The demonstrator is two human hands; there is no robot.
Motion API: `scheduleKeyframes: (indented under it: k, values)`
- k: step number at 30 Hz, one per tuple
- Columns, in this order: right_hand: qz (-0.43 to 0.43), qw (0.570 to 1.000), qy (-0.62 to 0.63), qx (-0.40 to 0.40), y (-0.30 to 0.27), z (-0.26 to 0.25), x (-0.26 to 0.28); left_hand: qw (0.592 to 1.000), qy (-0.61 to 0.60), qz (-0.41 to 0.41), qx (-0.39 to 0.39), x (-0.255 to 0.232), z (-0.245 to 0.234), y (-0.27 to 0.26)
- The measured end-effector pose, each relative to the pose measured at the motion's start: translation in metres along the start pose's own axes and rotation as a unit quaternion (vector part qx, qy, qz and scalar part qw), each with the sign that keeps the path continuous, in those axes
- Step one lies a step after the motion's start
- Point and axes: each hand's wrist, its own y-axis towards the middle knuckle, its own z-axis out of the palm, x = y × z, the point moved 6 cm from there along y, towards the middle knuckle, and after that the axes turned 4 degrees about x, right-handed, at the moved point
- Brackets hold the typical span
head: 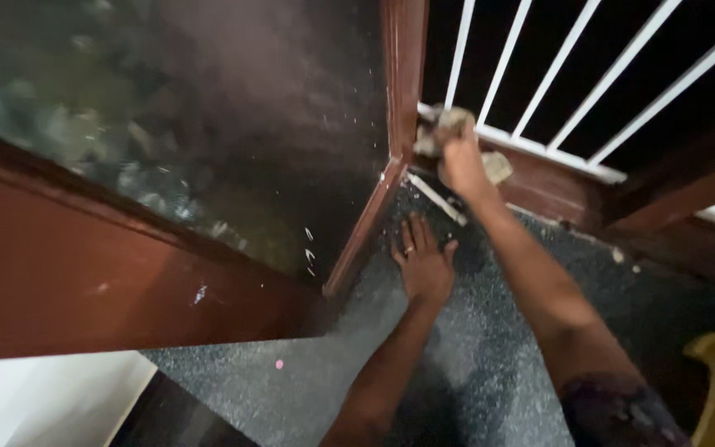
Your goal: The person sits on the floor and wipes the lower section of a wooden window frame and the adjacent floor area using a cloth. They move a yellow plastic stool to access different parts of the frame and continue wiping the white metal bars and the wooden sill.
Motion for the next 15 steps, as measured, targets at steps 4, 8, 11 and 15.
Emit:
scheduleKeyframes:
  k: [4,8,11,15]
  values:
    - [-0.066,0.958,0.115,-0.255,0.033,-0.077,0.055,0.999,-0.018,-0.019,0.029,-0.004,-0.004,0.004]
    - [-0.215,0.905,0.041,-0.364,0.033,-0.112,0.1,0.999,-0.017,-0.012,0.029,-0.002,-0.005,0.003]
    - [-0.001,0.955,0.286,-0.076,0.035,-0.073,0.068,1.0,0.016,-0.002,0.011,-0.003,-0.001,0.004]
    - [0.041,0.979,0.178,0.092,0.013,-0.012,0.031,0.999,0.036,-0.01,-0.007,0.0,0.008,0.003]
